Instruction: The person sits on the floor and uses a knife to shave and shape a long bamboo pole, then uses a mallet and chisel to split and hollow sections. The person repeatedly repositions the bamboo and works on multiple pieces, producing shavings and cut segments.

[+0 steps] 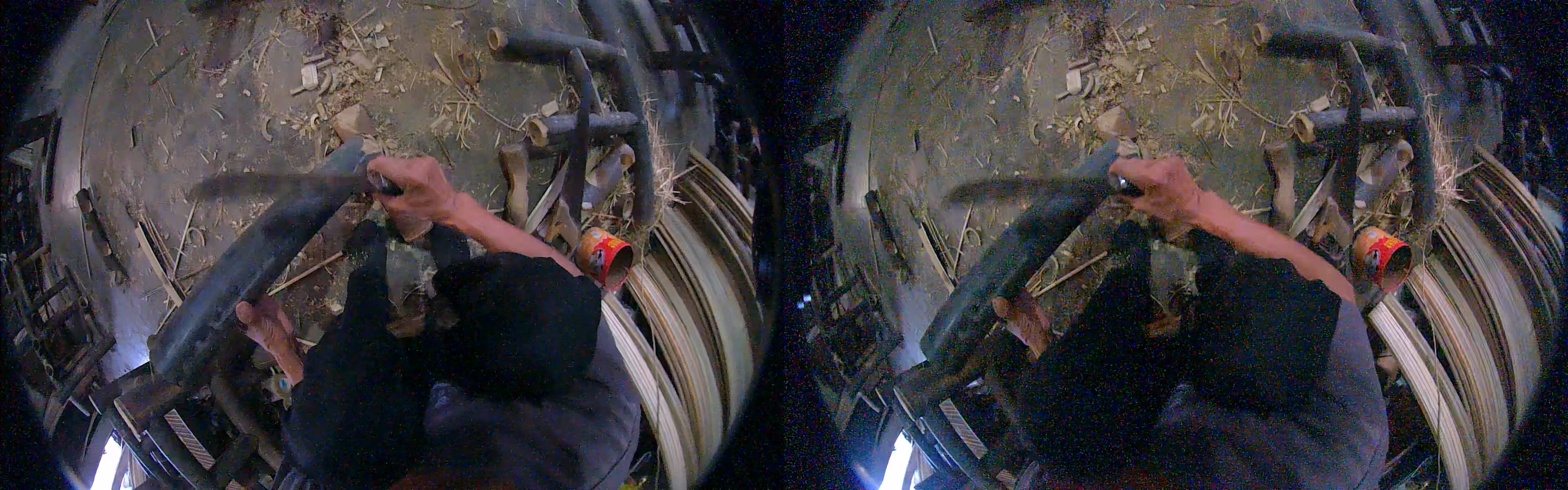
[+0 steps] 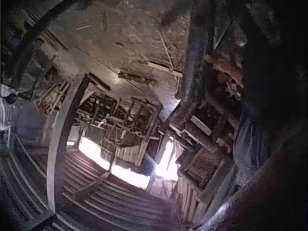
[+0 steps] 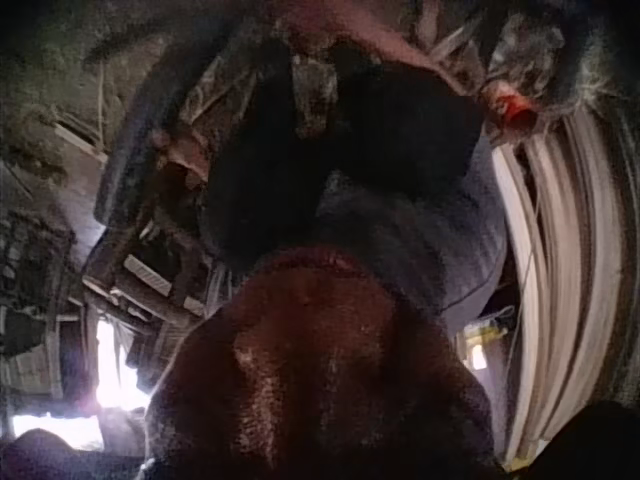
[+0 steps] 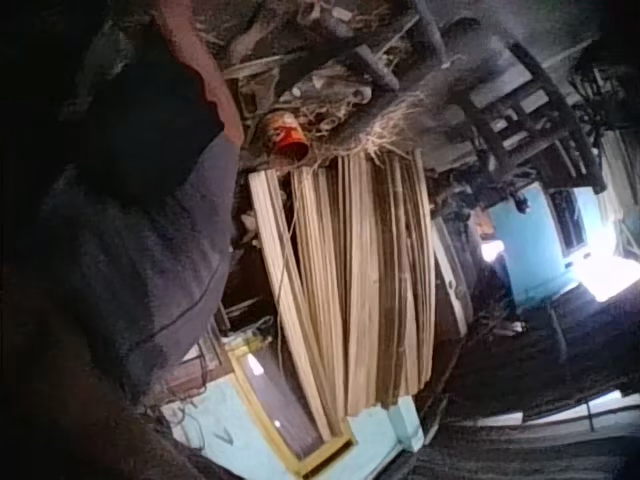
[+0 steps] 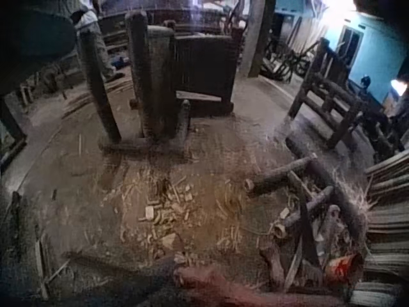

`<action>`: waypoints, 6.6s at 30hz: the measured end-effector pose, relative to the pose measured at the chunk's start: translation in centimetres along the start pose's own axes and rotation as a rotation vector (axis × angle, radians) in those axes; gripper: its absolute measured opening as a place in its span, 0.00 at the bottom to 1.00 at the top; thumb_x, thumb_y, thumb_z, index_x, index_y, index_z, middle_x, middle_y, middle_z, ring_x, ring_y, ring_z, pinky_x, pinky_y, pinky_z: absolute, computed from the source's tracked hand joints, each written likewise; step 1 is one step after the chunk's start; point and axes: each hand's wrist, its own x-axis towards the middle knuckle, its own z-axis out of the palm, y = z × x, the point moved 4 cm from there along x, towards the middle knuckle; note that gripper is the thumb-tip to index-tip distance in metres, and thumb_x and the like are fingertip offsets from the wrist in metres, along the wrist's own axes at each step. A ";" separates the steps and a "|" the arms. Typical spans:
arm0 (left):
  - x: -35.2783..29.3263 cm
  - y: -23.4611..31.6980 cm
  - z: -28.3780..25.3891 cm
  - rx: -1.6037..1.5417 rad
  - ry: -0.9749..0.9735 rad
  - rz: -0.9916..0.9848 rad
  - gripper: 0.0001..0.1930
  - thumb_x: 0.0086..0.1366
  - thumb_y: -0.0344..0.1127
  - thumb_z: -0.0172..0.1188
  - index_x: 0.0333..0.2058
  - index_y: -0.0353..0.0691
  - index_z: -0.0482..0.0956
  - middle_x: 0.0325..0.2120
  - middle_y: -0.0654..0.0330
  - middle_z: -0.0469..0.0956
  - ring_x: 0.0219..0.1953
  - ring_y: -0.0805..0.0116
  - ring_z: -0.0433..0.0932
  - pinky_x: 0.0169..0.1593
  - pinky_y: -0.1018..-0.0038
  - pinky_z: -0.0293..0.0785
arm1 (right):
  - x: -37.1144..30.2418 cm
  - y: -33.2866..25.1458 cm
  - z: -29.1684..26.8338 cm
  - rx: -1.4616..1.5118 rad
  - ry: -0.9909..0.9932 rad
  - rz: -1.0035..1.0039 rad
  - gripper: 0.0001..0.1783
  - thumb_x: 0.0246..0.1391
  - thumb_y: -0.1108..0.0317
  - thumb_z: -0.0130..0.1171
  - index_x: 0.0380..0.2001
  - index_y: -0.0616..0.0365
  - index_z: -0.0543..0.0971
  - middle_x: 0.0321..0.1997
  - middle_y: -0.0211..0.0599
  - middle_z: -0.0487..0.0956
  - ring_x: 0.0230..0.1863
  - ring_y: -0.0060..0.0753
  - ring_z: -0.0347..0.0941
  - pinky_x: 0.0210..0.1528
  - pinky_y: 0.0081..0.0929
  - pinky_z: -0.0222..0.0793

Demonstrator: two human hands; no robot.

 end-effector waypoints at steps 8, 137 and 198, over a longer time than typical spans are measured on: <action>0.4 -1.0 -1.2 0.056 -0.003 -0.011 0.42 0.50 0.60 0.65 0.55 0.36 0.65 0.49 0.57 0.72 0.52 0.65 0.69 0.55 0.76 0.65 | -4.2 9.0 0.7 -0.342 -0.119 0.559 0.19 0.44 0.63 0.62 0.41 0.49 0.71 0.29 0.50 0.77 0.34 0.59 0.73 0.34 0.50 0.68; 5.9 -11.8 17.4 1.813 -0.806 0.687 0.51 0.32 0.39 0.76 0.58 0.45 0.60 0.54 0.56 0.64 0.56 0.55 0.62 0.60 0.53 0.49 | -6.2 11.6 0.4 -0.212 -0.083 0.617 0.25 0.40 0.60 0.65 0.44 0.53 0.74 0.40 0.47 0.79 0.36 0.49 0.77 0.35 0.38 0.74; 2.3 -15.4 14.6 1.532 -0.484 0.952 0.39 0.50 0.41 0.60 0.61 0.41 0.55 0.59 0.51 0.55 0.63 0.50 0.50 0.63 0.49 0.36 | -3.1 4.6 -2.2 0.108 0.220 0.083 0.20 0.44 0.60 0.63 0.39 0.56 0.72 0.34 0.49 0.79 0.34 0.54 0.76 0.34 0.43 0.72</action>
